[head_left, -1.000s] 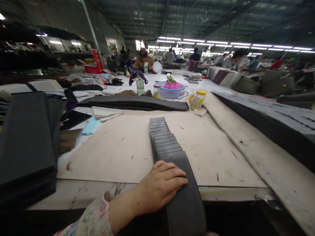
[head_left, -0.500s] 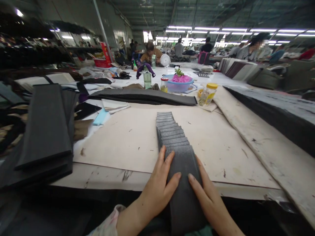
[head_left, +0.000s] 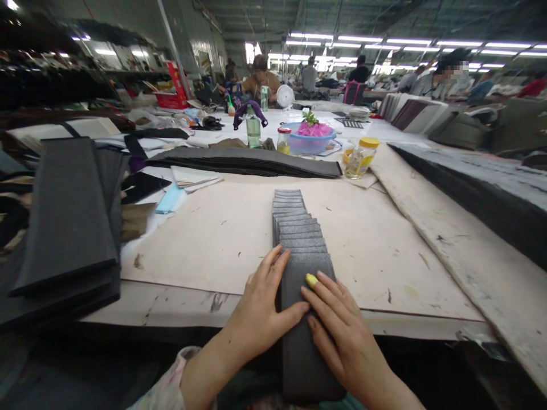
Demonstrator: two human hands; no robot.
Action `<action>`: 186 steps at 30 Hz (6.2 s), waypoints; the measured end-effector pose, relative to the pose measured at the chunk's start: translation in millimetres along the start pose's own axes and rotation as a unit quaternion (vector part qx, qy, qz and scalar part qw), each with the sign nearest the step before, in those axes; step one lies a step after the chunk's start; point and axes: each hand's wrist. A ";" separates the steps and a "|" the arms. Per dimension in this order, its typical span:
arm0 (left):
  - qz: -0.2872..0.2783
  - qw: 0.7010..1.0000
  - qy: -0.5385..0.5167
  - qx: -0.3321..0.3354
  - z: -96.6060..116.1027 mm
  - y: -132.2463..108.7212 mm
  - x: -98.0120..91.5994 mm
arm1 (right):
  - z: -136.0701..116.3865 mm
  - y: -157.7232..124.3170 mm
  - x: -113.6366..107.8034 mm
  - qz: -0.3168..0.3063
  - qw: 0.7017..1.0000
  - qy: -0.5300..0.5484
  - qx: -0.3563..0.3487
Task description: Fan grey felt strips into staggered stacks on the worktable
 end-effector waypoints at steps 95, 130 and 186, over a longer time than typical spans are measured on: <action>-0.146 0.979 0.096 0.108 4.8 42.8 -36.1 | 16.1 57.4 -8.4 -0.121 0.992 0.036 0.006; -0.063 0.996 0.056 0.034 -11.8 42.4 -41.3 | -4.7 35.6 -1.2 -0.009 0.999 -0.049 0.015; -0.266 0.906 0.213 0.252 42.0 80.9 -13.3 | -2.2 29.3 -2.1 0.021 0.999 0.022 0.033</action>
Point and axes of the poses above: each hand's wrist, its own y-axis towards the middle knuckle, its own x-axis out of the palm, z = x × y, and after that the axes turned 2 degrees about z, right-handed
